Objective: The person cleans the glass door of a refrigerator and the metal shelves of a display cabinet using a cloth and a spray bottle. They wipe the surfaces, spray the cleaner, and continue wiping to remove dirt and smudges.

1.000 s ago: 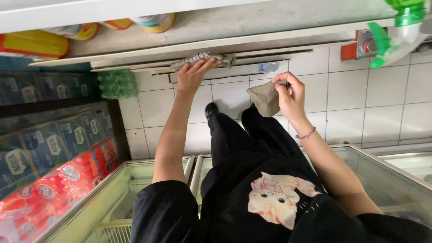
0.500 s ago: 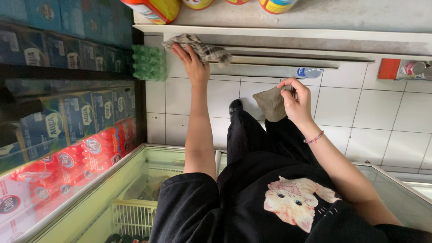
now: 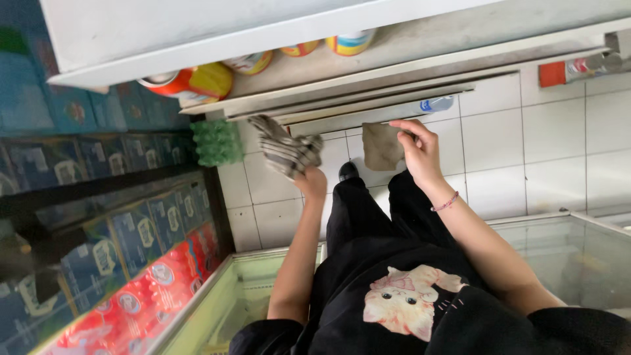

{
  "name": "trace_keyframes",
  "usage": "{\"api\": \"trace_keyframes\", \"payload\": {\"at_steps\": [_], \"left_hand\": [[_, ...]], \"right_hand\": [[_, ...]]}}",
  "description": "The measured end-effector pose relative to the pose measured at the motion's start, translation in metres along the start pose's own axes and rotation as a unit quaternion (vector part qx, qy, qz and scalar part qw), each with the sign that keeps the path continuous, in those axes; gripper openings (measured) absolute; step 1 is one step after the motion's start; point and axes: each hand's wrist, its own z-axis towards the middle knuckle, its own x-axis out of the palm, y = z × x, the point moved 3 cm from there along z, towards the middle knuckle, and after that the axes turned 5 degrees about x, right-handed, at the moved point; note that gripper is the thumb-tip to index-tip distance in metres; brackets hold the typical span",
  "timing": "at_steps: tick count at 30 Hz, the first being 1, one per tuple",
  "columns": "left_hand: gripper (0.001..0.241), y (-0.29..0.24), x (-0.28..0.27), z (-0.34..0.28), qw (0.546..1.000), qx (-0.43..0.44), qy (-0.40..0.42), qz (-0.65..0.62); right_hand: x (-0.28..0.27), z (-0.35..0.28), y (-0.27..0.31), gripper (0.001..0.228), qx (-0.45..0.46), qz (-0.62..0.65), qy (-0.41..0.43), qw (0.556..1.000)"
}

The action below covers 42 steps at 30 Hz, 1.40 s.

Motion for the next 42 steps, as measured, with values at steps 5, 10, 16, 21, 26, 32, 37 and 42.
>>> {"api": "trace_keyframes", "payload": {"at_steps": [5, 10, 16, 21, 26, 32, 37, 42], "left_hand": [[0.076, -0.144, 0.084, -0.066, 0.959, 0.21, 0.181, -0.052], [0.058, -0.268, 0.147, -0.099, 0.84, 0.325, 0.434, 0.018], [0.052, -0.333, 0.223, -0.147, 0.73, 0.314, 0.607, -0.014], [0.064, -0.331, 0.303, -0.164, 0.817, 0.039, 0.559, -0.134], [0.049, -0.33, 0.358, -0.162, 0.777, -0.234, 0.441, -0.383], [0.041, -0.342, 0.38, -0.179, 0.864, -0.099, 0.372, -0.325], [0.037, -0.36, 0.401, -0.222, 0.841, -0.094, 0.436, -0.307], [0.035, -0.384, 0.453, -0.255, 0.822, -0.082, 0.517, -0.225]], "right_hand": [[-0.031, -0.021, 0.015, 0.036, -0.063, 0.081, -0.005, 0.995], [-0.109, -0.038, 0.03, 0.052, -0.139, 0.248, -0.016, 0.959], [-0.248, -0.054, 0.005, 0.03, -0.032, 0.303, -0.124, 0.944], [-0.34, -0.044, -0.023, 0.021, -0.005, 0.287, -0.219, 0.933], [-0.404, -0.017, -0.028, 0.02, -0.017, 0.284, -0.208, 0.936], [-0.461, 0.005, -0.028, 0.021, -0.01, 0.306, -0.174, 0.936], [-0.509, 0.011, -0.036, 0.022, 0.007, 0.312, -0.178, 0.933], [-0.558, 0.012, -0.042, 0.02, -0.024, 0.302, -0.238, 0.923]]}}
